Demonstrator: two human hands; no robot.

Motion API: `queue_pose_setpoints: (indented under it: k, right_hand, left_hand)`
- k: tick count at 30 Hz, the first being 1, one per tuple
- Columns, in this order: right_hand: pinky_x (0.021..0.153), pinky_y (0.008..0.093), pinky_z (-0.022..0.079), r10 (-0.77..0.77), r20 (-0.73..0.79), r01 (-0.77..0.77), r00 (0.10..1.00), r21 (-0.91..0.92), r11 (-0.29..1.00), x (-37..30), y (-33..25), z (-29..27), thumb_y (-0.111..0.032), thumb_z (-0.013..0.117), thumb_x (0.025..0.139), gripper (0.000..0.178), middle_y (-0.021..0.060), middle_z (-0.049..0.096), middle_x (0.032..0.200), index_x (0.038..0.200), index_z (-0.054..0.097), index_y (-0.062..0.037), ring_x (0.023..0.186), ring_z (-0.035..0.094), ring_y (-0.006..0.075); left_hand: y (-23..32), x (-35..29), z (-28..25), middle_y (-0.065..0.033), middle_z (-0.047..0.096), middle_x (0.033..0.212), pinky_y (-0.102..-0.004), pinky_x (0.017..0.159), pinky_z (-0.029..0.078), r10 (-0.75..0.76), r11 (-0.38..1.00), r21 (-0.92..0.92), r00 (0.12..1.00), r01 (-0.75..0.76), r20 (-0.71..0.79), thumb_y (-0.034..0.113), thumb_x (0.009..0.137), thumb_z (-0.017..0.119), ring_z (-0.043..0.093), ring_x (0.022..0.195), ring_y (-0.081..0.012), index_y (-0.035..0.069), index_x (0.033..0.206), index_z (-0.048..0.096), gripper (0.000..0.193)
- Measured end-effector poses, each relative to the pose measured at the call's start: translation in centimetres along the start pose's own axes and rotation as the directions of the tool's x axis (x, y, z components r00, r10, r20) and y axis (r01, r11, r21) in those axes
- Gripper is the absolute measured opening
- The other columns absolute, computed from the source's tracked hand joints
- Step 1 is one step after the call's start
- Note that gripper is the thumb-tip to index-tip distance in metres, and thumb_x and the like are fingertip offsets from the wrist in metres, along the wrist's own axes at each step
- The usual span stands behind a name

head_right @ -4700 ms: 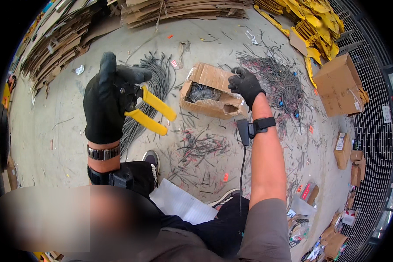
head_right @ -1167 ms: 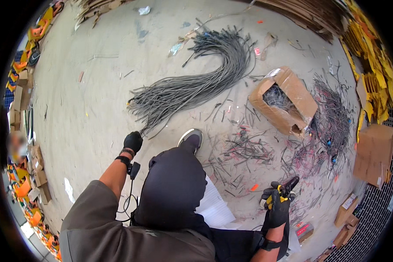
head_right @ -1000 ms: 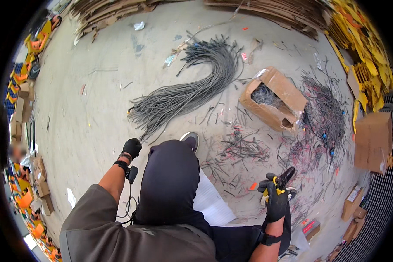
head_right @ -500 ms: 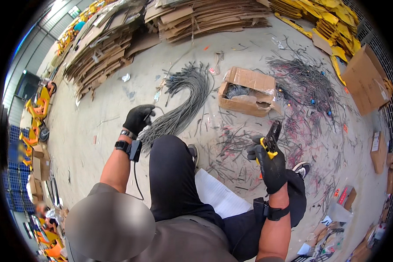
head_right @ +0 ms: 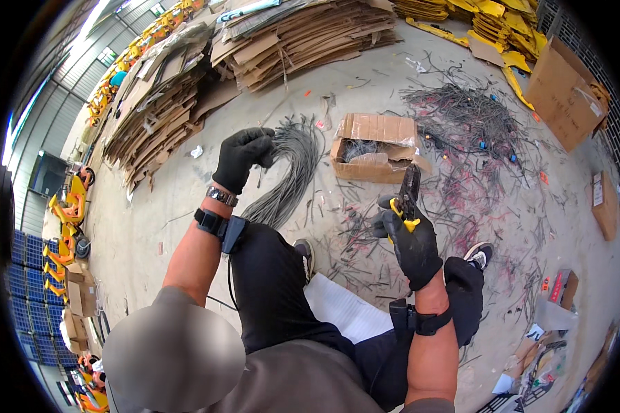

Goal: The person sits on the floor and uses yellow-handled pliers to strip the insulation off the ends of thin metal wires. They repeatedly pick up wires from a pile, cut the ends, and pull the insulation off, dropping the processed pieces onto the floor.

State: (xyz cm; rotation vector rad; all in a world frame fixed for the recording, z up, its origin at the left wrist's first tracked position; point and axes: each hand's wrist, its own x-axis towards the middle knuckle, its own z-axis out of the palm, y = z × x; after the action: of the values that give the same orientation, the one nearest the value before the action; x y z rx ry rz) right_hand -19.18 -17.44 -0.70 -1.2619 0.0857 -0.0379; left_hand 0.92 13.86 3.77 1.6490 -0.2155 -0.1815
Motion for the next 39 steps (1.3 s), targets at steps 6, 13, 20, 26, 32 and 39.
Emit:
queue_pose_setpoints:
  k: [6,13,20,26,32,39]
  right_hand:
    - [0.076,0.0340,0.054,-0.008,-0.018,0.007,1.000,-0.027,1.000,0.3,0.1,0.0,-0.023,0.058,0.099,0.037,0.0105,0.067,0.092,0.124,0.055,0.0037,0.080,0.065,0.0180]
    - [0.077,0.0317,0.055,0.016,-0.020,-0.016,1.000,0.009,1.000,0.4,-0.3,0.2,-0.018,0.058,0.099,0.031,0.0112,0.068,0.092,0.121,0.057,0.0034,0.080,0.066,0.0161]
    - [0.076,0.0308,0.054,0.029,-0.025,-0.029,0.999,0.024,0.999,0.5,0.1,0.2,-0.016,0.059,0.099,0.030,0.0110,0.068,0.091,0.121,0.057,0.0035,0.080,0.065,0.0159]
    - [0.076,0.0305,0.054,0.022,-0.016,-0.022,1.000,0.008,1.000,0.6,0.3,0.2,-0.018,0.059,0.099,0.030,0.0106,0.068,0.091,0.121,0.057,0.0030,0.080,0.065,0.0156]
    - [0.076,0.0308,0.055,0.029,-0.024,-0.029,0.999,0.010,1.000,0.4,0.2,0.3,-0.017,0.059,0.099,0.030,0.0112,0.068,0.092,0.121,0.057,0.0027,0.080,0.066,0.0156]
    - [0.077,0.0310,0.055,0.001,-0.026,-0.001,1.000,0.003,1.000,0.4,0.1,0.0,-0.019,0.059,0.098,0.031,0.0108,0.068,0.092,0.121,0.058,0.0023,0.080,0.066,0.0156]
  left_hand:
    - [1.9,0.8,0.3,-0.0034,0.065,0.076,-0.0239,0.055,0.049,0.184,0.983,0.058,0.965,-0.177,-0.189,0.012,0.089,0.070,0.060,0.059,-0.0111,-0.003,0.106,0.069,0.023]
    - [3.5,1.6,-1.6,-0.0094,0.069,0.081,-0.0276,0.061,0.054,0.230,0.968,-0.008,0.901,-0.250,-0.369,0.011,0.091,0.068,0.067,0.066,-0.0173,-0.002,0.106,0.066,0.020]
    - [4.3,2.0,-4.0,-0.0138,0.071,0.098,-0.0341,0.067,0.060,0.380,0.900,-0.002,0.789,-0.435,-0.482,0.008,0.094,0.064,0.071,0.078,-0.0226,-0.002,0.106,0.065,0.016]
    - [6.8,1.7,-3.9,-0.0137,0.071,0.094,-0.0343,0.066,0.061,0.481,0.838,-0.009,0.747,-0.546,-0.458,0.007,0.093,0.065,0.071,0.075,-0.0222,-0.003,0.105,0.066,0.016]
    - [10.0,0.4,-2.1,-0.0139,0.072,0.093,-0.0303,0.065,0.058,0.601,0.779,0.145,0.662,-0.610,-0.447,0.006,0.093,0.064,0.070,0.074,-0.0198,-0.004,0.105,0.066,0.016]
    - [14.1,0.0,1.0,-0.0106,0.072,0.086,-0.0256,0.059,0.055,0.790,0.594,0.173,0.530,-0.786,-0.307,0.004,0.089,0.069,0.067,0.066,-0.0149,-0.004,0.104,0.068,0.018]
